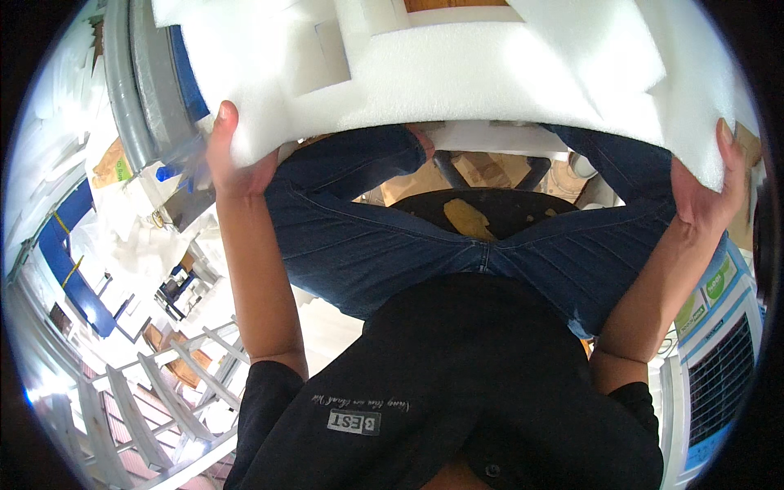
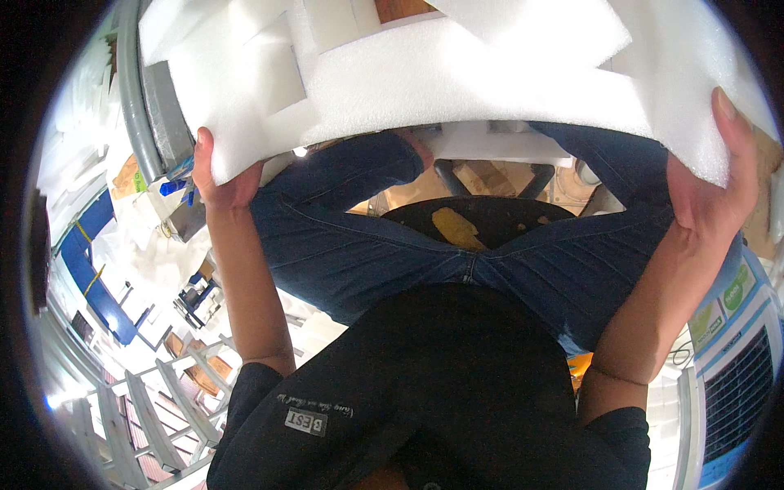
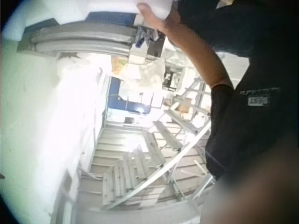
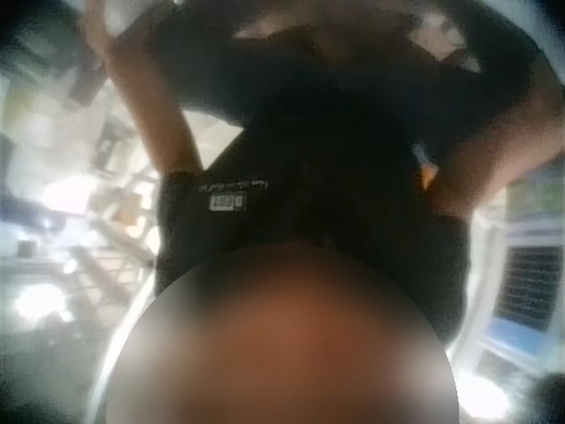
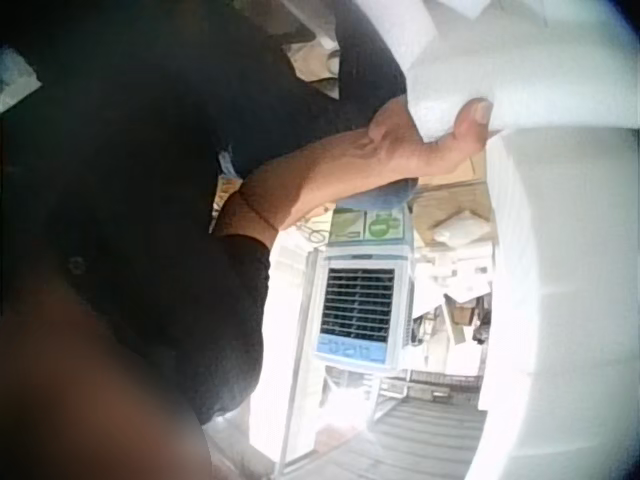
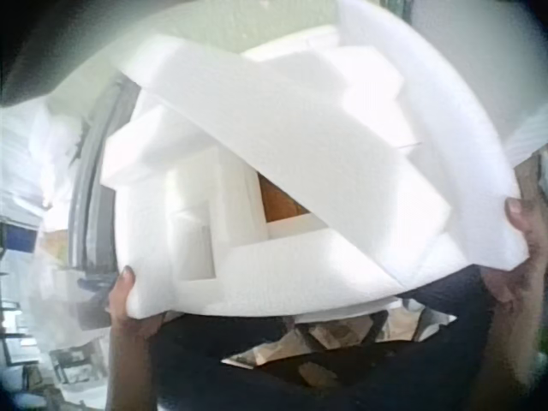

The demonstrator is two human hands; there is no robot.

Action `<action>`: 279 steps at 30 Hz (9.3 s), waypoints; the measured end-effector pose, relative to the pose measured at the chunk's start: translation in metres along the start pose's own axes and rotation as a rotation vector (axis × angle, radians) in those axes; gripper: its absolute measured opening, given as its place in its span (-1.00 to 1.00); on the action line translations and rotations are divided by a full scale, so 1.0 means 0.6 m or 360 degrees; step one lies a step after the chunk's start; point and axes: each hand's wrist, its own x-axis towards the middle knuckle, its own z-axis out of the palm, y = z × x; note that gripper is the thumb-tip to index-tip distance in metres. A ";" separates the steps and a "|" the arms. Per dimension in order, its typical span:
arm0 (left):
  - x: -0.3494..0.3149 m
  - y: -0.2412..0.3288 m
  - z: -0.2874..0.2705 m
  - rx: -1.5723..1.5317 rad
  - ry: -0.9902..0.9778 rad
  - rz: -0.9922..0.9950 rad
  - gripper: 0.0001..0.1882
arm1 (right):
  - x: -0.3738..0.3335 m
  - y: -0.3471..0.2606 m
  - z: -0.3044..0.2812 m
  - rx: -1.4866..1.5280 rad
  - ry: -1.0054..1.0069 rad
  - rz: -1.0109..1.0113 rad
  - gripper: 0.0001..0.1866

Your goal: The person sits on the floor and assembles white styrofoam pieces into a larger structure. They pick up individual pieces, align them, and press them together to form a multi-part assembly.

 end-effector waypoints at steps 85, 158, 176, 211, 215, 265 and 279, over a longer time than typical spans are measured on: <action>0.102 0.071 0.014 -0.0564 0.0181 0.0585 -0.73 | -0.097 -0.277 0.790 -0.1994 -0.1826 -0.1840 -0.17; 0.142 0.051 -0.025 0.0030 0.0279 0.0534 -0.64 | -0.163 -0.053 1.261 -0.0416 -0.1496 -0.1362 -0.42; 0.139 0.130 0.000 -0.1696 -0.0338 0.0523 -0.38 | -0.130 -0.131 0.769 0.0621 -0.2244 0.0674 -0.50; 0.153 0.101 0.006 -0.1564 0.0216 0.0496 -0.28 | -0.069 -0.071 1.078 -0.0209 -0.1447 -0.0983 -0.54; 0.142 0.097 -0.015 -0.1424 0.0254 0.0483 -0.43 | -0.132 -0.086 1.154 -0.0557 -0.1391 -0.1269 -0.48; 0.041 -0.071 0.087 -0.0709 0.0343 0.0886 -0.53 | -0.190 -0.146 0.145 -0.1893 -0.0921 -0.1471 -0.39; 0.018 -0.055 0.085 -0.0509 0.0326 0.0810 -0.54 | -0.177 -0.135 0.191 -0.2041 -0.0987 -0.1558 -0.38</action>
